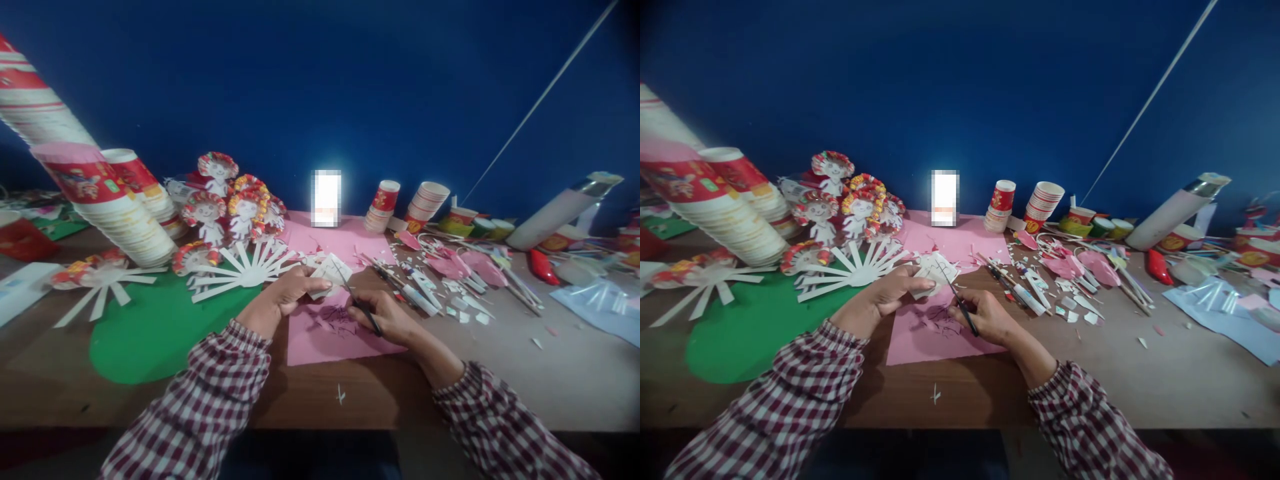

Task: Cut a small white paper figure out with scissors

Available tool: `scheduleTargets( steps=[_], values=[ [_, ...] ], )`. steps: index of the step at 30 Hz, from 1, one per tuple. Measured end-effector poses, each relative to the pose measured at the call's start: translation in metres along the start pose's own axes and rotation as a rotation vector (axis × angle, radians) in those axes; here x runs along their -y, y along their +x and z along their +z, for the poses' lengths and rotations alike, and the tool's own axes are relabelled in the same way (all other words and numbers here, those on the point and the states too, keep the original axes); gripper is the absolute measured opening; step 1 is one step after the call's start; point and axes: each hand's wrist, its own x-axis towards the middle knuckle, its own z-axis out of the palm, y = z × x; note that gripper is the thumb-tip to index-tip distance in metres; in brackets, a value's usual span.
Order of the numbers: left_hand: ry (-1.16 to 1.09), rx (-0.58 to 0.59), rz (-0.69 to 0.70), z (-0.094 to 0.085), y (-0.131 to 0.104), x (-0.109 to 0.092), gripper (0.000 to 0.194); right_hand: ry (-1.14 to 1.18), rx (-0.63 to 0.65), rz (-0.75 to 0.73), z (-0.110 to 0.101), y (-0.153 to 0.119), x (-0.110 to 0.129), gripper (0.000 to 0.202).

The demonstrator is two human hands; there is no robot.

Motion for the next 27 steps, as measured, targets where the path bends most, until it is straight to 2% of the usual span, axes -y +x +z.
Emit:
scheduleTargets(
  steps=[7,20,27],
  values=[
    [0.014,0.045,-0.019,-0.0004,-0.0016,-0.0033,0.023,-0.050,0.010,-0.002,-0.0008,0.0003,0.0032,0.032],
    [0.017,0.045,-0.056,-0.0030,-0.0011,-0.0035,0.031,-0.102,0.019,-0.013,-0.0018,0.0017,0.0020,0.033],
    [0.008,0.027,-0.083,-0.0037,-0.0005,-0.0023,0.029,-0.109,0.030,0.014,-0.0022,0.0018,0.0008,0.031]
  ],
)
